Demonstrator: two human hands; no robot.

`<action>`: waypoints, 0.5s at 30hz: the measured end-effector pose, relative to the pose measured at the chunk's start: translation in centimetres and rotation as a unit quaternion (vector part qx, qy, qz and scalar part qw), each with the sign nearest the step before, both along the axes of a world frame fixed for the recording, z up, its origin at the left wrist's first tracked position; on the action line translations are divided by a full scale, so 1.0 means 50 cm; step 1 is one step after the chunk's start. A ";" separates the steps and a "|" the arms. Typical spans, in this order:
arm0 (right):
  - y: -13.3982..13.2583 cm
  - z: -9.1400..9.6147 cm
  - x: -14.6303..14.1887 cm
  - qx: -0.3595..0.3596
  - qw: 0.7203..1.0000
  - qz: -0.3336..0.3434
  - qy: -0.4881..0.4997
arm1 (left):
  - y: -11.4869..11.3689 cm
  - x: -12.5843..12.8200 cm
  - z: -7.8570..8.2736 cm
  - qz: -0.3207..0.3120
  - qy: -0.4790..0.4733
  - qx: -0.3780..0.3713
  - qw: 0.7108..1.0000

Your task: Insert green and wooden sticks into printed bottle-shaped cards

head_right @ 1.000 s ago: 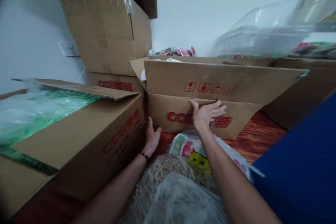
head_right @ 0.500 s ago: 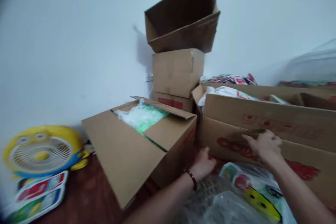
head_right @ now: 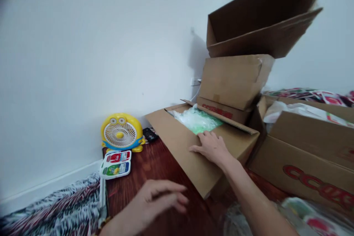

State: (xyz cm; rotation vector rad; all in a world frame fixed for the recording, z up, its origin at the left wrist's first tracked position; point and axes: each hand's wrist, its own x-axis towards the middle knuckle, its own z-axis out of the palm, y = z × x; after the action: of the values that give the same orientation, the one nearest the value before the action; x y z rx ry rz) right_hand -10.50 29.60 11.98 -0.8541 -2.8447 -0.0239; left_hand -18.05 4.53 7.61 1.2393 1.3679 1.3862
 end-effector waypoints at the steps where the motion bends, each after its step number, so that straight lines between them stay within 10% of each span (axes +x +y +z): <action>1: -0.002 -0.007 -0.003 0.002 1.000 -0.003 -0.004 | -0.019 -0.051 -0.028 0.079 0.012 0.004 0.997; 4: -0.006 -0.039 -0.008 0.035 0.999 -0.008 0.005 | -0.058 -0.223 -0.148 0.314 0.160 0.005 0.936; 8: -0.016 -0.104 -0.020 0.138 0.989 -0.035 0.041 | -0.104 -0.430 -0.267 0.573 0.281 0.010 0.770; 11: -0.020 -0.132 -0.025 0.171 0.982 -0.041 0.066 | -0.123 -0.535 -0.250 0.632 0.361 -0.005 0.685; 15: -0.011 -0.141 -0.022 0.154 0.983 -0.036 0.093 | -0.122 -0.656 -0.137 0.611 0.367 0.006 0.701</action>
State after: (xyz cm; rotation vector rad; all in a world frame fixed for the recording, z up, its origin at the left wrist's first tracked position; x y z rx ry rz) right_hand -11.62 29.02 4.94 -0.8411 -2.5442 -0.3637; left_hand -50.85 -1.59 0.75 0.8193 3.1196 1.7198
